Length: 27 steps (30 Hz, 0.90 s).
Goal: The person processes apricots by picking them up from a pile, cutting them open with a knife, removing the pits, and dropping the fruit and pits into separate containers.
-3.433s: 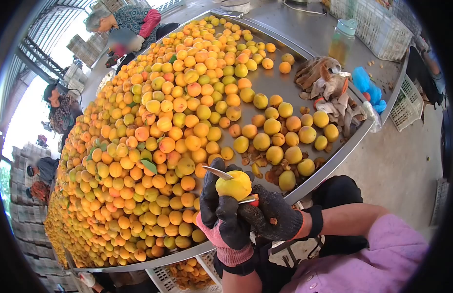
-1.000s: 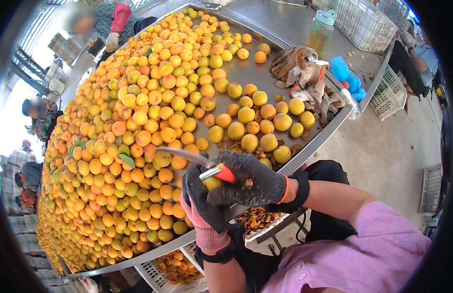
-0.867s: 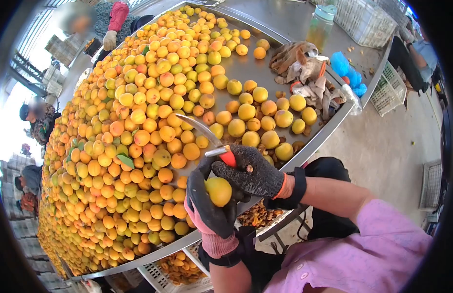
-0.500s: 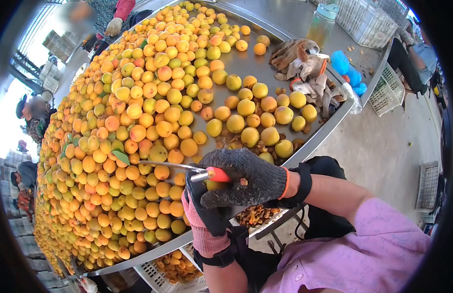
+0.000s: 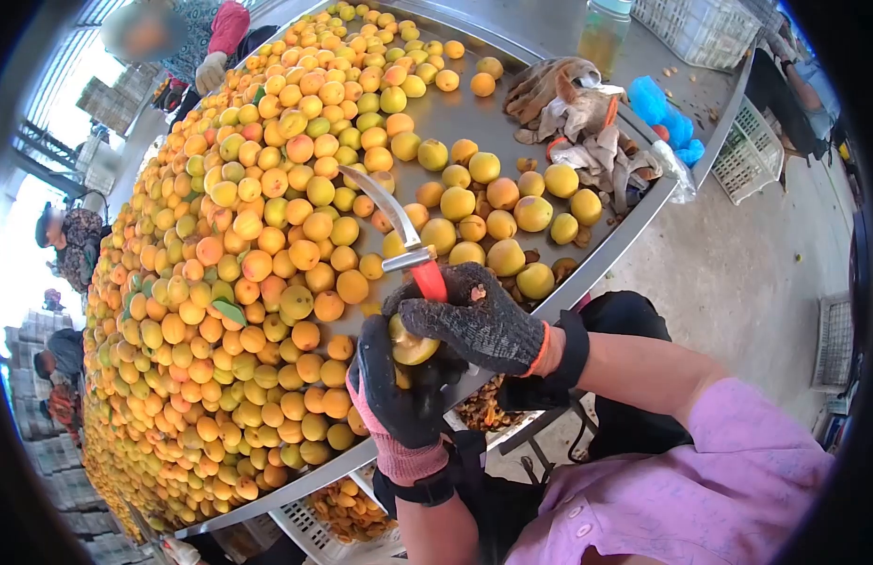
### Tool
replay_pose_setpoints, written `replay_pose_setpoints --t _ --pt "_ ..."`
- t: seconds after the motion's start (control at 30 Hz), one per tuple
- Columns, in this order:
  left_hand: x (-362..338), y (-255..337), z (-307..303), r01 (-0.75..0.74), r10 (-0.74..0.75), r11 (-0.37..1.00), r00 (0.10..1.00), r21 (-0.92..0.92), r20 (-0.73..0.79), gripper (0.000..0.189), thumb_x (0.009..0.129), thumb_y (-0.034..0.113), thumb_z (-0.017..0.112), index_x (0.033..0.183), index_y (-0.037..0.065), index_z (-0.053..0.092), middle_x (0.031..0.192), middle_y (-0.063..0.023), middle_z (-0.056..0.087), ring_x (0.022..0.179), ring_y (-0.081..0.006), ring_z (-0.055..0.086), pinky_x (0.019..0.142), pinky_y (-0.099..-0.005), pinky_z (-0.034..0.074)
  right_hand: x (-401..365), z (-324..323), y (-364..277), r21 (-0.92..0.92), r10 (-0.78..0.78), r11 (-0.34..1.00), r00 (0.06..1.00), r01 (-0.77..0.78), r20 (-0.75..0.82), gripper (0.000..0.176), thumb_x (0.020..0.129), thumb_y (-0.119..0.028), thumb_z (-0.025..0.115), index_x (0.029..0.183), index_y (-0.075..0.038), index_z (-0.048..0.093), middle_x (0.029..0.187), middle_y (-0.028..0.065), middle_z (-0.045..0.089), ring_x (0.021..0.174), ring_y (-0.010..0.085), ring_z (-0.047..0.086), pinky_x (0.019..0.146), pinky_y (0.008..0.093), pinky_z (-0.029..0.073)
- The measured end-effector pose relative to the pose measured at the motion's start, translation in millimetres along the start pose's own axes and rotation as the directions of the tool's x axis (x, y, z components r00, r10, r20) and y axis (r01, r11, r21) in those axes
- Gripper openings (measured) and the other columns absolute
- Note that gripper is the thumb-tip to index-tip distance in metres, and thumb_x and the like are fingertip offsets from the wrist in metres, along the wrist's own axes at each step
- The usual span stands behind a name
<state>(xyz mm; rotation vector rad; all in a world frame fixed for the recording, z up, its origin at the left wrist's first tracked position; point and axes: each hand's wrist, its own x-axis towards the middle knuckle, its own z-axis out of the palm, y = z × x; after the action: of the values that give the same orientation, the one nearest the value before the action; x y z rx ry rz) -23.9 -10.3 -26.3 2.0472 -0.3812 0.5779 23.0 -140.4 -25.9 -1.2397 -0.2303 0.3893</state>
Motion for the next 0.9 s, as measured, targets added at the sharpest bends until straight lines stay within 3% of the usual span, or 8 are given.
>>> replay_pose_setpoints --t 0.13,0.17,0.4,0.43,0.53,0.6,0.83,0.9 --pt "-5 -13 5 0.252 -0.297 0.883 0.953 -0.397 -0.056 0.051 0.079 0.011 0.062 0.122 -0.005 0.039 0.089 -0.0149 0.063 0.070 -0.0192 0.064 0.065 -0.0299 0.052 -1 -8 -13 0.314 0.108 0.940 0.989 -0.134 0.098 0.026 0.082 -0.019 0.065 0.102 -0.002 0.061 0.091 -0.0006 0.061 0.082 0.0053 0.054 0.068 0.0213 0.045" --pt "1 -11 -6 0.009 -0.004 0.998 0.997 0.058 -0.083 0.052 0.081 0.007 0.061 0.125 -0.006 0.036 0.100 -0.0166 0.060 0.068 -0.0174 0.062 0.063 -0.0276 0.051 -6 -11 -22 0.302 0.133 0.936 0.977 -0.180 0.167 0.029 0.081 -0.019 0.066 0.104 -0.003 0.060 0.091 -0.0004 0.061 0.083 0.0054 0.055 0.069 0.0211 0.045" --pt "-30 -11 -84 0.302 -0.284 0.949 0.944 0.093 -0.168 0.048 0.085 -0.003 0.045 0.131 0.008 0.036 0.106 -0.0234 0.059 0.070 -0.0171 0.061 0.058 -0.0304 0.054 -19 -38 -15 -0.010 0.103 0.995 0.982 -0.103 0.160 0.036 0.078 -0.017 0.068 0.110 -0.004 0.060 0.080 -0.0019 0.062 0.061 0.0037 0.053 0.052 0.0187 0.042" --pt "-16 34 -90 0.482 -0.520 0.854 0.781 -0.195 -0.346 0.035 0.095 0.022 0.042 0.108 -0.007 0.055 0.062 -0.0063 0.056 0.054 -0.0133 0.056 0.046 -0.0207 0.041 -25 -37 -24 -0.035 0.055 0.998 0.987 -0.051 0.151 0.035 0.078 -0.014 0.068 0.110 -0.004 0.060 0.083 -0.0012 0.062 0.064 0.0043 0.054 0.054 0.0184 0.042" --pt "-65 49 -152 0.138 -0.045 0.889 0.975 0.437 -0.217 0.026 0.094 0.012 0.041 0.111 0.000 0.056 0.061 -0.0065 0.056 0.050 -0.0132 0.055 0.043 -0.0197 0.037 -46 -39 -48 -0.117 0.153 0.984 0.979 -0.138 0.136 0.036 0.077 -0.012 0.065 0.112 -0.004 0.059 0.090 0.0014 0.063 0.069 0.0063 0.057 0.057 0.0188 0.045" --pt "-87 87 -172 0.630 -0.596 0.772 0.672 -0.084 -0.439 0.043 0.093 0.033 0.044 0.105 -0.006 0.058 0.058 -0.0065 0.056 0.044 -0.0086 0.047 0.042 -0.0204 0.036 -60 -37 -54 -0.179 0.174 0.972 0.977 -0.151 0.121 0.038 0.077 -0.014 0.065 0.113 -0.003 0.059 0.089 0.0014 0.063 0.070 0.0058 0.057 0.054 0.0183 0.042" --pt "-208 33 -233 0.779 -0.756 0.588 0.435 -0.217 -0.488 0.061 0.087 0.050 0.050 0.115 -0.005 0.050 0.099 -0.0208 0.059 0.070 -0.0200 0.060 0.060 -0.0279 0.050 -114 -23 -58 -0.214 0.139 0.971 0.982 -0.109 0.131 0.040 0.076 -0.014 0.066 0.113 -0.002 0.058 0.091 0.0028 0.062 0.074 0.0072 0.058 0.058 0.0199 0.045" --pt "-228 4 -243 0.734 -0.451 -0.208 0.515 0.647 -0.729 0.086 0.076 0.055 0.061 0.130 -0.005 0.031 0.115 -0.0315 0.049 0.109 -0.0398 0.050 0.091 -0.0436 0.042 -130 -13 -58 -0.171 0.070 0.984 0.988 -0.047 0.136 0.040 0.076 -0.014 0.067 0.113 -0.002 0.058 0.091 0.0026 0.062 0.072 0.0069 0.058 0.059 0.0197 0.047"
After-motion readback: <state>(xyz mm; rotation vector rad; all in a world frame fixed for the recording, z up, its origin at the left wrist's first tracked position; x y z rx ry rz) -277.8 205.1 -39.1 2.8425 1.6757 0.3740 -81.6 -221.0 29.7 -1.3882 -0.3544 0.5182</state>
